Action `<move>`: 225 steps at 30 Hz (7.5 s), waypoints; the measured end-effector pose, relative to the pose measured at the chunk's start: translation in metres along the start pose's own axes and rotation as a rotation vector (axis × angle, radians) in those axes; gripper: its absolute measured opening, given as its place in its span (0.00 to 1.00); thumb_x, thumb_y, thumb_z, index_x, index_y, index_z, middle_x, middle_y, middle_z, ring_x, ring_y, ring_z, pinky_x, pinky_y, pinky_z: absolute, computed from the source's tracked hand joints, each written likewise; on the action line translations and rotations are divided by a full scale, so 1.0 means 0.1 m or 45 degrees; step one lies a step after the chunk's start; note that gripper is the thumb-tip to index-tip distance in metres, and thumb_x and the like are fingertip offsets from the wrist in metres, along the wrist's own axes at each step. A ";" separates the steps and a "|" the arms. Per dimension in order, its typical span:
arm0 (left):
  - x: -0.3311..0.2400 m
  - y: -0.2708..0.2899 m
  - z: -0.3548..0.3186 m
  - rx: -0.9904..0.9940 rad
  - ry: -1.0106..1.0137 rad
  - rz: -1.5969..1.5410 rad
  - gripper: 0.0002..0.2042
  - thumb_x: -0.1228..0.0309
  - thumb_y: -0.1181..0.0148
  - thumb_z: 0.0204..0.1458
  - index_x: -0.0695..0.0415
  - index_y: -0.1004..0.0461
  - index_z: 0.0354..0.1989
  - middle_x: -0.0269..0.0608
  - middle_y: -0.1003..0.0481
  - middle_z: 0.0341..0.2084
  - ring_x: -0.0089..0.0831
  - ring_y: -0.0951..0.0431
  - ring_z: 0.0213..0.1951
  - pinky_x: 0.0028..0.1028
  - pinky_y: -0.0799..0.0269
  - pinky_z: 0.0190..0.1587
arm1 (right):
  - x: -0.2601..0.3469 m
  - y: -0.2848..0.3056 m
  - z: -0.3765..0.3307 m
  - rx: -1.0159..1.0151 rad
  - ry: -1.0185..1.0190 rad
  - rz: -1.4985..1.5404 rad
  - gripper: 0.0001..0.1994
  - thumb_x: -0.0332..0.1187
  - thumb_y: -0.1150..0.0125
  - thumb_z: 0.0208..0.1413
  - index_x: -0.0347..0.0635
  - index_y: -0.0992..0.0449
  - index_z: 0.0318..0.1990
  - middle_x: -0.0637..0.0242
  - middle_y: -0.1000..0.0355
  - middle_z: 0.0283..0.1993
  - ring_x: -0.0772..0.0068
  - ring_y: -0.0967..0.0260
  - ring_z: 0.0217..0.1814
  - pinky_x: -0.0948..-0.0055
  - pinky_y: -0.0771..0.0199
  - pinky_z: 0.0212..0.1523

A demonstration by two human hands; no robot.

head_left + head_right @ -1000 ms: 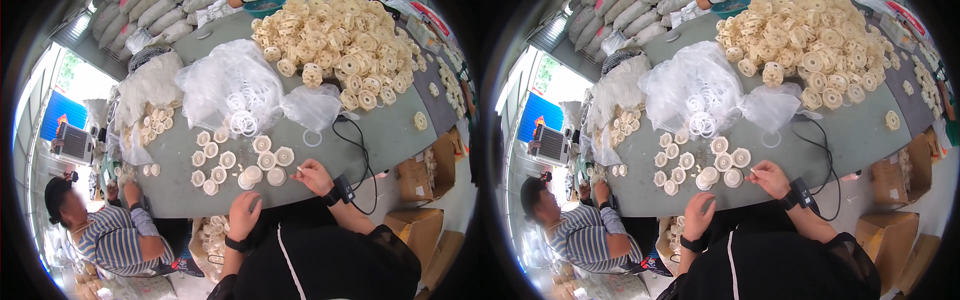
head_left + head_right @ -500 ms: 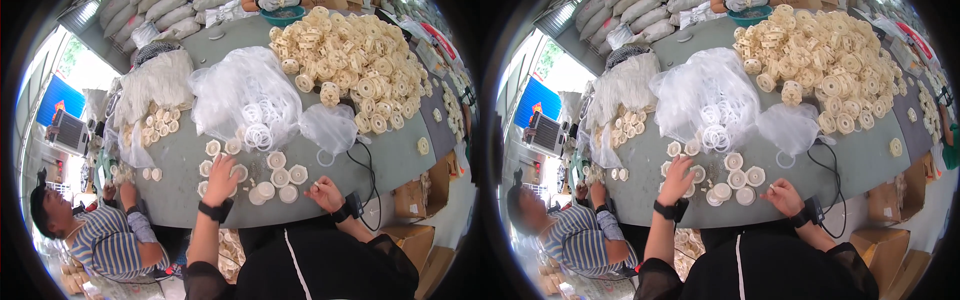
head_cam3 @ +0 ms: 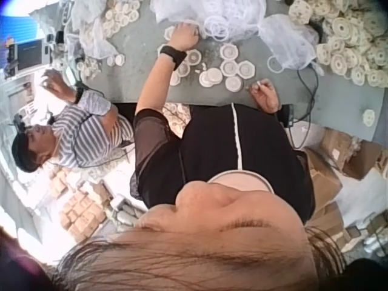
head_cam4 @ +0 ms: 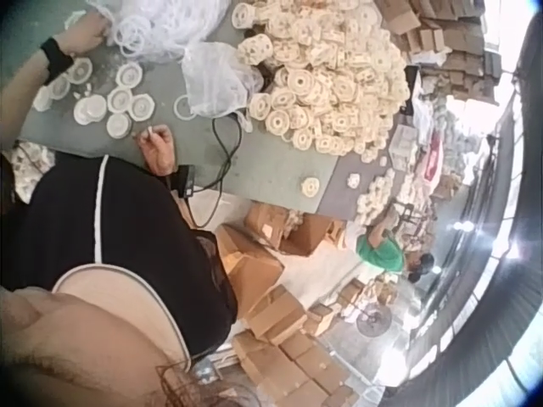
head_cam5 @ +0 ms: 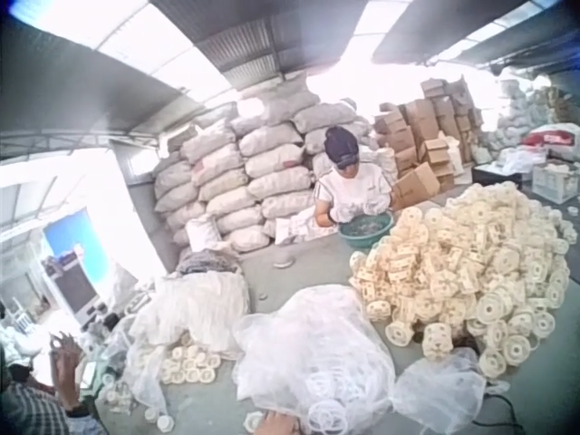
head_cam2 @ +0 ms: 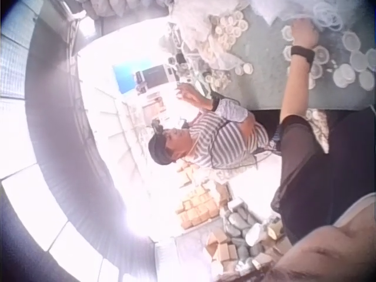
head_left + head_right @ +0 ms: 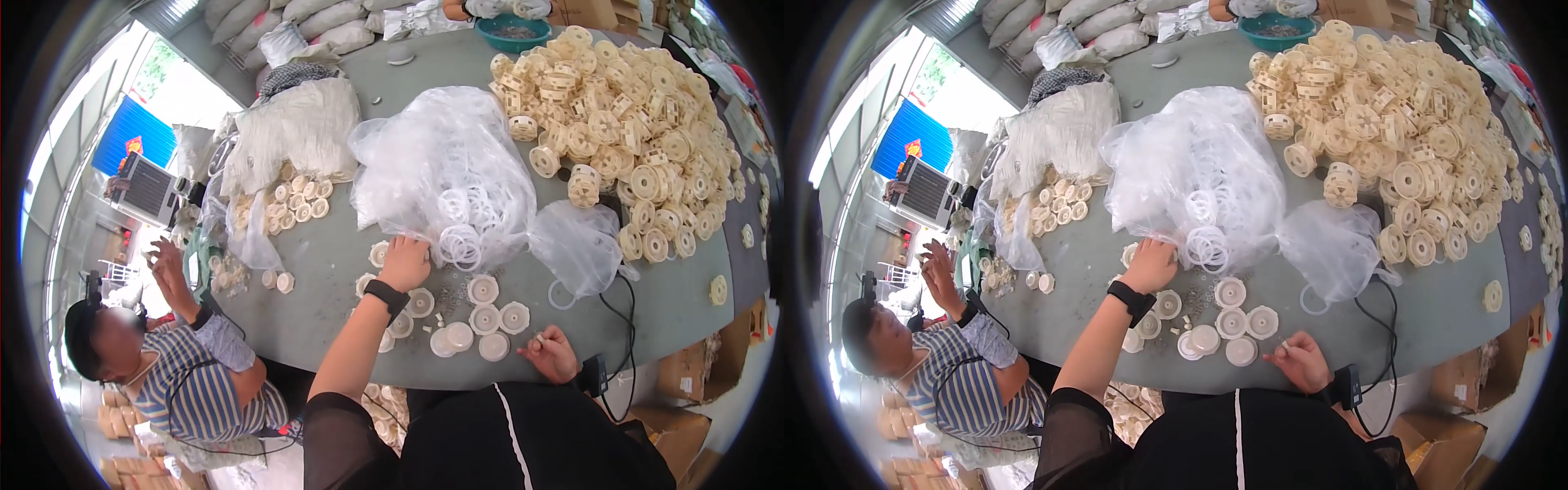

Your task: Assembling small plastic components at a manufacturing workstation.

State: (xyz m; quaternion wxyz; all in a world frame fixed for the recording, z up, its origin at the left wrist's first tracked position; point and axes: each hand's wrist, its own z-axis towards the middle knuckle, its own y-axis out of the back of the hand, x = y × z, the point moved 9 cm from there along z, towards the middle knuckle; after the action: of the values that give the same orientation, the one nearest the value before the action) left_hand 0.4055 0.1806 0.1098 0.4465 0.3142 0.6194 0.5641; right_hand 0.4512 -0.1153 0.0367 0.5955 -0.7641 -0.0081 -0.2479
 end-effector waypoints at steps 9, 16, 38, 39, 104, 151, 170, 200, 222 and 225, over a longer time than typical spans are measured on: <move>-0.05 0.13 -0.20 0.173 0.005 0.046 0.14 0.66 0.46 0.41 0.58 0.27 0.36 0.50 0.32 0.38 0.48 0.36 0.46 0.42 0.43 0.50 | 0.02 -0.02 -0.02 0.007 0.008 0.002 0.04 0.24 0.53 0.54 0.44 0.32 0.34 0.64 0.31 0.32 0.70 0.34 0.38 0.52 0.39 0.54; -0.12 0.48 -0.48 -0.109 -0.033 -0.406 0.10 0.71 0.46 0.43 0.57 0.28 0.35 0.44 0.30 0.37 0.45 0.33 0.47 0.40 0.41 0.49 | 0.00 -0.05 0.03 0.040 -0.002 -0.020 0.03 0.24 0.54 0.54 0.43 0.34 0.35 0.63 0.32 0.32 0.70 0.34 0.37 0.52 0.40 0.54; -0.45 0.61 -1.36 -0.335 0.087 -0.452 0.07 0.75 0.42 0.41 0.59 0.28 0.31 0.43 0.28 0.36 0.43 0.31 0.46 0.38 0.38 0.48 | 0.11 -0.04 -0.06 -0.116 0.136 -0.084 0.04 0.23 0.53 0.54 0.41 0.32 0.34 0.65 0.31 0.30 0.73 0.33 0.34 0.57 0.34 0.49; -0.51 0.61 -1.38 -0.338 0.061 -0.456 0.07 0.75 0.42 0.41 0.59 0.28 0.31 0.43 0.28 0.36 0.43 0.31 0.45 0.38 0.38 0.47 | 0.15 -0.05 -0.06 -0.120 0.141 -0.086 0.04 0.23 0.53 0.54 0.41 0.32 0.34 0.65 0.31 0.30 0.73 0.33 0.34 0.57 0.34 0.49; -2.17 0.04 0.05 0.220 -0.837 -0.544 0.08 0.74 0.42 0.37 0.57 0.29 0.29 0.40 0.31 0.28 0.40 0.29 0.35 0.35 0.33 0.35 | 0.30 0.08 -0.12 -0.049 -0.141 -0.131 0.11 0.37 0.52 0.52 0.36 0.34 0.34 0.66 0.34 0.24 0.80 0.44 0.16 0.81 0.45 0.16; -0.16 0.20 0.01 -0.168 0.283 -0.443 0.07 0.72 0.40 0.40 0.59 0.30 0.27 0.43 0.27 0.25 0.38 0.27 0.28 0.32 0.33 0.31 | 0.35 -0.05 -0.11 -0.043 -0.034 -0.074 0.15 0.40 0.59 0.58 0.39 0.32 0.43 0.69 0.32 0.29 0.82 0.48 0.18 0.82 0.49 0.20; -1.30 0.64 -1.43 -0.694 -0.097 -0.866 0.11 0.86 0.42 0.38 0.60 0.27 0.31 0.44 0.26 0.34 0.36 0.26 0.36 0.28 0.31 0.39 | -0.21 -0.88 0.28 -0.034 -0.285 -0.171 0.10 0.37 0.54 0.58 0.41 0.31 0.39 0.70 0.31 0.31 0.81 0.35 0.27 0.81 0.36 0.28; -1.12 -0.15 -1.40 -0.214 0.496 -2.649 0.02 0.78 0.51 0.49 0.59 0.34 0.31 0.33 0.31 0.18 0.17 0.38 0.14 0.17 0.43 0.18 | -0.43 -0.95 0.21 0.162 -0.257 -0.465 0.09 0.26 0.51 0.53 0.37 0.32 0.42 0.67 0.31 0.32 0.77 0.34 0.32 0.77 0.34 0.35; -0.99 -0.13 -1.73 -0.234 0.597 -2.735 0.10 0.64 0.57 0.58 0.58 0.33 0.38 0.34 0.28 0.26 0.22 0.30 0.22 0.20 0.34 0.24 | -0.80 -1.05 0.19 0.192 -0.495 -0.496 0.11 0.21 0.50 0.51 0.37 0.35 0.43 0.67 0.33 0.37 0.78 0.36 0.32 0.78 0.34 0.33; -1.00 -0.09 -1.81 -0.242 0.496 -2.741 0.10 0.67 0.56 0.58 0.59 0.35 0.43 0.37 0.28 0.32 0.25 0.28 0.28 0.23 0.32 0.33 | -0.79 -0.94 0.25 0.088 -0.468 -0.524 0.11 0.22 0.50 0.51 0.38 0.35 0.43 0.68 0.33 0.37 0.80 0.36 0.32 0.79 0.34 0.34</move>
State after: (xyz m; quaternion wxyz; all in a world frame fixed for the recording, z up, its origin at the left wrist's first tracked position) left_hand 0.2822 0.0142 0.1148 0.6220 -0.5210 0.5834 -0.0355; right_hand 0.3623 -0.0430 0.0869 0.5469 -0.7577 -0.2795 -0.2206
